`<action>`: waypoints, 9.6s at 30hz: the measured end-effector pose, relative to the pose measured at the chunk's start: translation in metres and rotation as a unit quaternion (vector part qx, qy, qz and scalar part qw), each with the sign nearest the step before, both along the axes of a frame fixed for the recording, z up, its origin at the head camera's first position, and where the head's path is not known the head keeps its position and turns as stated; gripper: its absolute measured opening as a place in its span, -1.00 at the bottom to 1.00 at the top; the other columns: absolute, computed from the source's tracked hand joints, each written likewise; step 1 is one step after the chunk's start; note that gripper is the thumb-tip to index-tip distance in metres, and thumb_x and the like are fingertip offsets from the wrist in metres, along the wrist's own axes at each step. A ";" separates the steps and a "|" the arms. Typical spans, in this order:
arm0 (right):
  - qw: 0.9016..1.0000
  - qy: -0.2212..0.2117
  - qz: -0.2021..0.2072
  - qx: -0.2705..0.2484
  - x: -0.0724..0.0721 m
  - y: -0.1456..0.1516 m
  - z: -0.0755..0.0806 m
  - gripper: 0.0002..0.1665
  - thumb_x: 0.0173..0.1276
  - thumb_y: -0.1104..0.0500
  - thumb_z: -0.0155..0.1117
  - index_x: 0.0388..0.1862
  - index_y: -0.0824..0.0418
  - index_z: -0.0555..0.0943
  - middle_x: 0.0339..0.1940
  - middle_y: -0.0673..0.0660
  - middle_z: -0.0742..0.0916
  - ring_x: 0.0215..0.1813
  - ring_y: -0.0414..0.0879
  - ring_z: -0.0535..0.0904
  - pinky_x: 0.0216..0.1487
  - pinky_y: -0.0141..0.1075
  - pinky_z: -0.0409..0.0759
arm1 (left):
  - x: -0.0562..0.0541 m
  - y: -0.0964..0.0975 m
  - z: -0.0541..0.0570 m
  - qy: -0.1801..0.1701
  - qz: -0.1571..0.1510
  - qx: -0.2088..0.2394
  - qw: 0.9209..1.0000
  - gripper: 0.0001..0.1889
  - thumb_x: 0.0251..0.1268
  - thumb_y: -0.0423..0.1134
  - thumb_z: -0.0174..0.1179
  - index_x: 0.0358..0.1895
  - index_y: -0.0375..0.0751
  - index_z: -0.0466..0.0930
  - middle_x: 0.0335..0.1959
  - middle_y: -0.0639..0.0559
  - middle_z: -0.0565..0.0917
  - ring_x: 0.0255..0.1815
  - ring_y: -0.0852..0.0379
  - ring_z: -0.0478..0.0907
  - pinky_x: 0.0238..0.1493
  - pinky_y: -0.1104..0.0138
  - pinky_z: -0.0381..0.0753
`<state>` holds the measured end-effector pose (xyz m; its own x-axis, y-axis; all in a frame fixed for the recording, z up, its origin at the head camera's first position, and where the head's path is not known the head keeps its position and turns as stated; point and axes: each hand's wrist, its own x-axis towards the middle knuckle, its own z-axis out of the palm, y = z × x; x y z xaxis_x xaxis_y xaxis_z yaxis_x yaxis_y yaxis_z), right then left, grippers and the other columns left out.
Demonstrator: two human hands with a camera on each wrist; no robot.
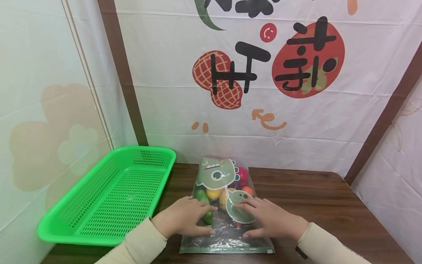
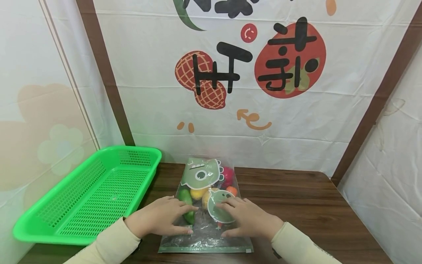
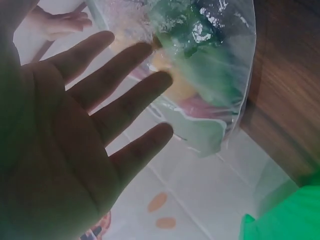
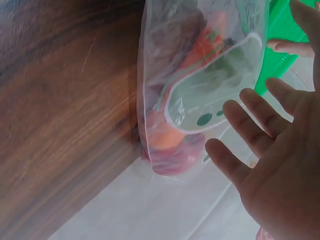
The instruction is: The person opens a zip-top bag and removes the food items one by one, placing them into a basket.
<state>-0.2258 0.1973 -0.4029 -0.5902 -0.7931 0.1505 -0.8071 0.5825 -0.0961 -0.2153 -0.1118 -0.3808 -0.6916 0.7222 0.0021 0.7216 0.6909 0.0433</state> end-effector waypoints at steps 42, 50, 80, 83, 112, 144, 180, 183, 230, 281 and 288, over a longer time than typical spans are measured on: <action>0.996 -0.089 0.010 0.028 0.012 0.000 -0.015 -0.45 0.28 0.13 0.47 0.23 -0.03 0.54 -0.06 -0.18 0.67 -0.10 -0.36 0.56 -0.08 -0.33 0.60 | 0.006 0.001 -0.024 -0.034 -0.051 -0.011 0.998 -0.66 0.21 -0.17 0.42 0.06 0.17 0.70 -0.11 0.32 0.63 -0.03 0.33 0.57 -0.04 0.31 0.60; 0.995 -0.095 0.006 0.024 0.010 0.000 -0.007 -0.68 0.26 0.20 0.46 -0.04 -0.09 0.65 -0.30 -0.25 0.63 -0.30 -0.39 0.50 -0.28 -0.40 0.56 | 0.004 -0.001 -0.018 -0.050 -0.062 0.031 0.996 -0.82 0.36 -0.30 0.26 -0.10 0.09 0.73 -0.25 0.30 0.69 -0.22 0.37 0.61 -0.24 0.37 0.63; 0.989 -0.126 -0.015 -0.072 -0.006 0.021 0.024 -0.91 0.46 0.20 0.27 -0.21 -0.01 0.65 -0.49 -0.23 0.60 -0.48 -0.41 0.39 -0.44 -0.45 0.47 | -0.017 -0.017 0.031 -0.074 -0.074 0.103 0.989 -0.89 0.44 -0.34 0.19 -0.15 -0.05 0.68 -0.45 0.24 0.60 -0.48 0.37 0.45 -0.37 0.42 0.52; 0.989 -0.117 -0.023 -0.087 -0.009 0.021 0.029 -0.90 0.45 0.21 0.26 -0.24 -0.01 0.64 -0.53 -0.23 0.58 -0.50 -0.42 0.38 -0.47 -0.45 0.45 | -0.021 -0.020 0.035 -0.082 -0.067 0.114 0.988 -0.85 0.47 -0.31 0.17 -0.04 -0.09 0.70 -0.38 0.24 0.64 -0.45 0.38 0.48 -0.31 0.43 0.54; 0.934 -0.048 -0.099 -0.340 -0.045 0.031 0.076 -0.96 0.36 0.13 0.41 -0.27 -0.02 0.70 -0.37 -0.13 0.76 -0.42 -0.20 0.68 -0.46 -0.28 0.63 | -0.063 -0.035 0.073 0.078 -0.028 0.363 0.928 -0.86 0.38 -0.23 0.30 -0.08 -0.04 0.77 -0.41 0.27 0.71 -0.77 0.40 0.25 -0.60 0.37 0.40; 0.836 -0.121 -0.143 -0.515 -0.085 0.019 0.129 -0.63 0.52 0.03 0.22 -0.01 0.34 0.65 -0.20 0.21 0.78 -0.17 -0.08 0.70 -0.07 -0.32 0.65 | -0.106 -0.018 0.124 0.056 0.080 0.567 0.818 -0.78 0.30 -0.07 0.37 -0.11 -0.08 0.79 -0.31 -0.02 0.77 -0.33 0.04 0.72 -0.35 0.25 0.68; 0.814 -0.134 -0.097 -0.556 -0.075 0.007 0.112 -0.57 0.57 0.05 0.14 -0.08 0.46 0.62 -0.25 0.20 0.77 -0.21 -0.08 0.75 -0.10 -0.23 0.68 | -0.093 -0.012 0.123 0.319 0.033 0.358 0.877 -0.78 0.26 -0.26 0.41 -0.04 -0.14 0.78 -0.11 0.00 0.77 -0.05 -0.01 0.66 0.06 0.08 0.57; 0.818 -0.124 -0.103 -0.552 -0.069 0.005 0.115 -0.61 0.59 0.13 0.10 -0.07 0.50 0.61 -0.23 0.26 0.77 -0.22 -0.06 0.76 -0.10 -0.23 0.69 | -0.094 -0.004 0.123 0.330 0.021 0.353 0.875 -0.77 0.22 -0.29 0.43 -0.05 -0.14 0.77 -0.13 0.00 0.77 -0.08 -0.01 0.66 0.11 0.05 0.53; 0.835 -0.084 -0.095 -0.535 -0.061 0.003 0.106 -0.67 0.56 0.12 0.15 0.00 0.38 0.65 -0.25 0.26 0.76 -0.23 0.00 0.74 -0.11 -0.24 0.68 | -0.089 0.126 0.135 0.128 -0.051 0.381 0.914 -0.74 0.41 0.00 0.26 -0.05 -0.05 0.77 -0.14 0.19 0.74 -0.08 0.33 0.61 0.03 0.47 0.53; 0.834 -0.088 -0.073 -0.540 -0.055 0.006 0.101 -0.65 0.60 0.14 0.07 0.00 0.44 0.62 -0.22 0.30 0.76 -0.19 -0.07 0.76 -0.08 -0.24 0.68 | -0.084 0.103 0.130 0.169 -0.026 0.360 0.917 -0.80 0.42 -0.07 0.24 -0.11 -0.07 0.77 -0.16 0.15 0.74 -0.03 0.21 0.58 0.09 0.39 0.49; 0.833 -0.086 -0.072 -0.542 -0.059 0.010 0.102 -0.66 0.60 0.15 0.08 -0.06 0.44 0.63 -0.24 0.31 0.76 -0.21 -0.07 0.76 -0.10 -0.23 0.68 | -0.086 0.097 0.130 0.173 -0.038 0.370 0.912 -0.82 0.42 -0.11 0.25 -0.13 -0.09 0.76 -0.17 0.14 0.74 -0.04 0.19 0.56 0.03 0.37 0.49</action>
<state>-0.2846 0.2072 -0.3014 -0.7538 -0.1657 0.6359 -0.6570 0.1686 -0.7348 -0.3016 -0.0152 -0.2507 -0.5045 0.4800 0.7177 0.8253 0.5124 0.2375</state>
